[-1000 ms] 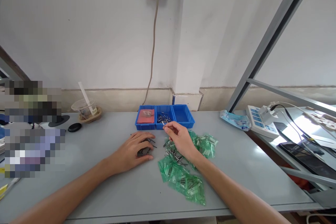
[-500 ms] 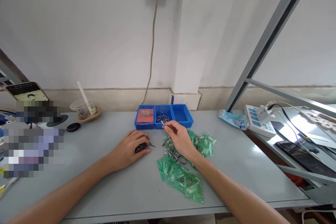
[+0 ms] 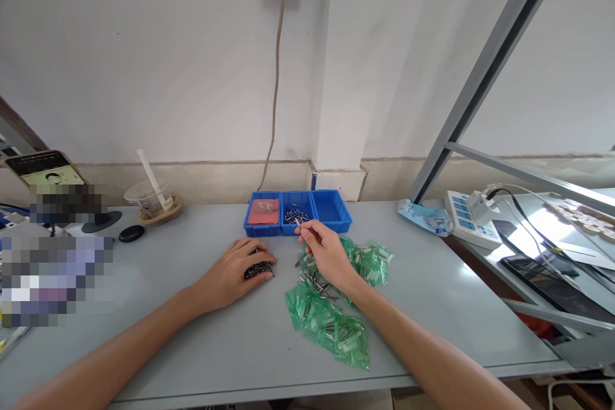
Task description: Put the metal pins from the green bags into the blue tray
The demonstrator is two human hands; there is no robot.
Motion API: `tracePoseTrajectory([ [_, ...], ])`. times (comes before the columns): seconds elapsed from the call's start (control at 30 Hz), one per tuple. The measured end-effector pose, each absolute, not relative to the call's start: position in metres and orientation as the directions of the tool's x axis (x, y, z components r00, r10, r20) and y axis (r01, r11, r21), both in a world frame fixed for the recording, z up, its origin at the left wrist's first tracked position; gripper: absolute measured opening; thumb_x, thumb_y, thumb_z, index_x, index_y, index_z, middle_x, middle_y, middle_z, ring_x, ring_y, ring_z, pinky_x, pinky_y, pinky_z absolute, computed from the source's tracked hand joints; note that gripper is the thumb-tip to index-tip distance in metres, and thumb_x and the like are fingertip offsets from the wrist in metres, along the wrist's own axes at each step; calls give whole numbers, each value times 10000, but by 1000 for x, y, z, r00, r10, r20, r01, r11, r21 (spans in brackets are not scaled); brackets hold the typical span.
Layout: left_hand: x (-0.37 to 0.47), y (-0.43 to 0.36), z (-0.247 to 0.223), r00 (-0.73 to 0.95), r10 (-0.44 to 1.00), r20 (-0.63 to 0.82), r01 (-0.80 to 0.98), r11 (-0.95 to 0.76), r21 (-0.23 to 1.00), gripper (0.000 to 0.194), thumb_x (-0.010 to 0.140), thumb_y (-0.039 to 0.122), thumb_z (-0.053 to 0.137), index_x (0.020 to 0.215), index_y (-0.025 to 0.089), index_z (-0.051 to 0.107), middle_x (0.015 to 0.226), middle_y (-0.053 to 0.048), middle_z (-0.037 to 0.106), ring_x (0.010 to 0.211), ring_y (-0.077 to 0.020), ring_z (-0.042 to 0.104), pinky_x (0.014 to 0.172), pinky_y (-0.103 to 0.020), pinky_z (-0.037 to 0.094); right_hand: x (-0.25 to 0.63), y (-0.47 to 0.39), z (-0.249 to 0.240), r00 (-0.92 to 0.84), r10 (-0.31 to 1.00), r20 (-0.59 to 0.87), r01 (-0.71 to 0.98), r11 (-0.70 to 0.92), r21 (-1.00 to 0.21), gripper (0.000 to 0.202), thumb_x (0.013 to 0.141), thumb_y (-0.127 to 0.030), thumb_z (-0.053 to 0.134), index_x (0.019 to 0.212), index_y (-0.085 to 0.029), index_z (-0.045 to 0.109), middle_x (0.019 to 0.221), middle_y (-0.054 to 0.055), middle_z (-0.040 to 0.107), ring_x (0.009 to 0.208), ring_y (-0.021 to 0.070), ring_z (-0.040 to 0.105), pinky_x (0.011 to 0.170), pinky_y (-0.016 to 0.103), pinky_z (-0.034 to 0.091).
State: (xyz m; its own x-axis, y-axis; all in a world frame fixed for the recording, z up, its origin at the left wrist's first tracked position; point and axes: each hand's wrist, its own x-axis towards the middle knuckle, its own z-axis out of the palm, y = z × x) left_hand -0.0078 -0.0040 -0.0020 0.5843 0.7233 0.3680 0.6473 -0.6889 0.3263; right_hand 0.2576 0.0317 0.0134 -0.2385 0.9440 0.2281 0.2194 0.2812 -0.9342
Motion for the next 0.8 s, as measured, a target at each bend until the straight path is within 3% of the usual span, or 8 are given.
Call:
tracePoseTrajectory([
  [0.3, -9, -4, 0, 574, 718, 393, 633, -694, 343, 173, 1025, 416, 632, 1028, 246, 663, 1239, -47, 647, 1171, -253, 576, 1060, -436, 435, 257, 31, 16, -231, 945, 231, 248, 286, -925, 329, 1009, -532, 548, 1056, -237, 687, 906, 34, 655, 695, 178, 559, 630, 308, 477],
  [0.5, -8, -6, 0, 567, 734, 374, 641, -678, 359, 275, 946, 476, 728, 977, 229, 609, 1276, -51, 622, 1180, -264, 567, 1056, -438, 436, 258, 31, 16, -223, 946, 235, 240, 287, -928, 303, 1008, -515, 559, 1068, -246, 685, 901, 31, 642, 695, 178, 547, 628, 312, 472],
  [0.67, -6, -12, 4, 571, 746, 342, 648, -666, 370, 151, 952, 310, 679, 987, 228, 556, 1271, -64, 604, 1188, -272, 548, 1035, -443, 451, 259, 32, 16, -227, 944, 239, 254, 294, -921, 285, 1011, -497, 562, 1053, -244, 685, 893, 26, 644, 716, 187, 552, 661, 320, 470],
  [0.8, -6, -14, 7, 571, 739, 358, 639, -674, 372, 131, 906, 156, 600, 996, 231, 542, 1224, -66, 607, 1146, -265, 555, 1008, -428, 483, 259, 32, 15, -215, 939, 267, 319, 326, -890, 278, 1028, -475, 537, 1041, -241, 686, 953, 42, 685, 843, 219, 603, 768, 343, 483],
])
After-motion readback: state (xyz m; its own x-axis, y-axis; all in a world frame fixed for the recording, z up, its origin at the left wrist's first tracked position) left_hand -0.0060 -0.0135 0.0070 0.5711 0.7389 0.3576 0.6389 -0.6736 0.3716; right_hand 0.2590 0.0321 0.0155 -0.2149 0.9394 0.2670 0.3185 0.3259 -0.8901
